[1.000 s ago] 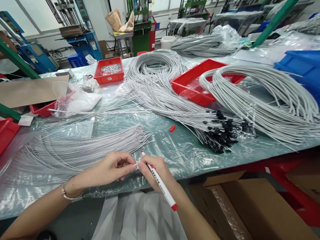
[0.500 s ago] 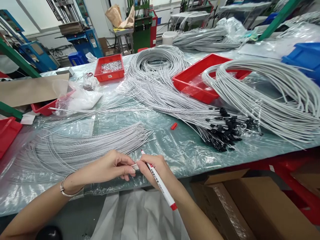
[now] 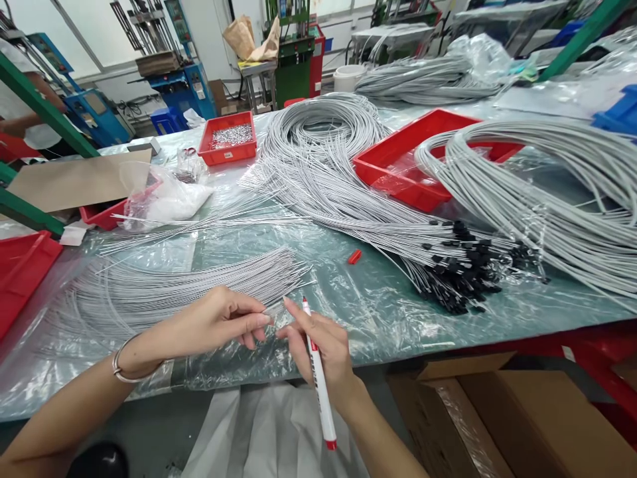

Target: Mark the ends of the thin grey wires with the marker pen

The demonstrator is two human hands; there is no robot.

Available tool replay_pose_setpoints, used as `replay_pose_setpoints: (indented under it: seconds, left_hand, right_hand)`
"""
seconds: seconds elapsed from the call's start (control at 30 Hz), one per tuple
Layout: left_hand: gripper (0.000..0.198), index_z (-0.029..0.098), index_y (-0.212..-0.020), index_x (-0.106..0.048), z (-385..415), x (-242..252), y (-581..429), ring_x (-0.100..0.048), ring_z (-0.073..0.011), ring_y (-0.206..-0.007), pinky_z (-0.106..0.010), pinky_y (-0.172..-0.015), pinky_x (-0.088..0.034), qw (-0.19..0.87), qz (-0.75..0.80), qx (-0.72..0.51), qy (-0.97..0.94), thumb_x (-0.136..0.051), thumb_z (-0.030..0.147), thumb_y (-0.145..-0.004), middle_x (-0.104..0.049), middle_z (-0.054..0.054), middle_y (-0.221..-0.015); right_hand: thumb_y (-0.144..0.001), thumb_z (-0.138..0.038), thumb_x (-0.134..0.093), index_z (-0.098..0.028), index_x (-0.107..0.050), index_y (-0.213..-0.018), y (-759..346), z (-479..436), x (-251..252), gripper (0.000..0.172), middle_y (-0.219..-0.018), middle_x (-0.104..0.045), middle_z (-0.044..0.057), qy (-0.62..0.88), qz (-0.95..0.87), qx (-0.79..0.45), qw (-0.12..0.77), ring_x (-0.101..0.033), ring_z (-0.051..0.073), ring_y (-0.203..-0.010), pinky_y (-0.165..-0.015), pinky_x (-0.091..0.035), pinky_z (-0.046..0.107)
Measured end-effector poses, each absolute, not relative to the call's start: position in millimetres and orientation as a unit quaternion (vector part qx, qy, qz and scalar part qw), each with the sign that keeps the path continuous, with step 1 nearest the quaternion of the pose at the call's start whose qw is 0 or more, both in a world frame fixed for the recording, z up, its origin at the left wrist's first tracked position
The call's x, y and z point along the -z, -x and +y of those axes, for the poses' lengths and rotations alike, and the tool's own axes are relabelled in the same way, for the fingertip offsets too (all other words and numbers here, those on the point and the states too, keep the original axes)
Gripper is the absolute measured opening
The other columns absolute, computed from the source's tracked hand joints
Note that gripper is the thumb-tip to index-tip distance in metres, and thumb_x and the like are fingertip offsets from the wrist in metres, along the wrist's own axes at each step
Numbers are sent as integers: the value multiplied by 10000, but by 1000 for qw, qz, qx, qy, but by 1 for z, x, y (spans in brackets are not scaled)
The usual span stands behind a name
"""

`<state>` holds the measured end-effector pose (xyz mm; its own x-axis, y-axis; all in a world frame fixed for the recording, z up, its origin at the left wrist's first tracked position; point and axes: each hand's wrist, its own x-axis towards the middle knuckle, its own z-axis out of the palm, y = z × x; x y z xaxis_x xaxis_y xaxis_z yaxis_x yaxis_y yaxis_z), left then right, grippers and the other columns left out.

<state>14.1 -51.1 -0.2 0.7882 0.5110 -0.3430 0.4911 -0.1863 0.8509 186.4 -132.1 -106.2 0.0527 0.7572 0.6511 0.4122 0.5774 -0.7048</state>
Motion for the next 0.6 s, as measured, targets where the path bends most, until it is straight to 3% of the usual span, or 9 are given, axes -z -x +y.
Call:
replay_pose_setpoints:
  seconds: [0.23, 0.43, 0.53, 0.6]
  left_hand:
    - [320, 139, -826, -642, -53, 2, -20, -655, -116, -673, -164, -533, -436, 552, 328, -48, -765, -447, 368, -936, -673, -23, -775]
    - [343, 139, -773, -616, -53, 4, -23, -638, -109, -651, -171, -555, -432, 525, 314, -41, -790, -428, 366, -947, -650, -10, -715]
    - [345, 148, -738, -586, -54, 5, -21, -637, -107, -659, -173, -568, -430, 518, 305, -38, -798, -420, 362, -952, -638, -3, -697]
    - [297, 165, -811, -592, -56, 6, -20, -625, -106, -644, -187, -591, -428, 495, 309, -36, -811, -409, 347, -958, -634, 7, -675]
  right_hand:
    - [-813, -27, -516, -243, -415, -1393, -172, -133, 106, 627, -651, -681, -9, 446, -680, -91, 575, -589, 140, -537, -532, -485, 273]
    - [-823, -16, -509, -242, -391, -1405, -178, -135, 103, 635, -697, -691, 1, 453, -678, -101, 570, -623, 158, -622, -604, -506, 295]
    - [-833, -56, -515, -213, -478, -1330, -184, -134, 99, 523, -666, -673, 0, 455, -679, -128, 562, -621, 159, -617, -595, -495, 286]
    - [-851, -137, -518, -192, -574, -1161, -188, -132, 97, 319, -617, -645, -11, 485, -642, -188, 564, -589, 140, -537, -533, -470, 258]
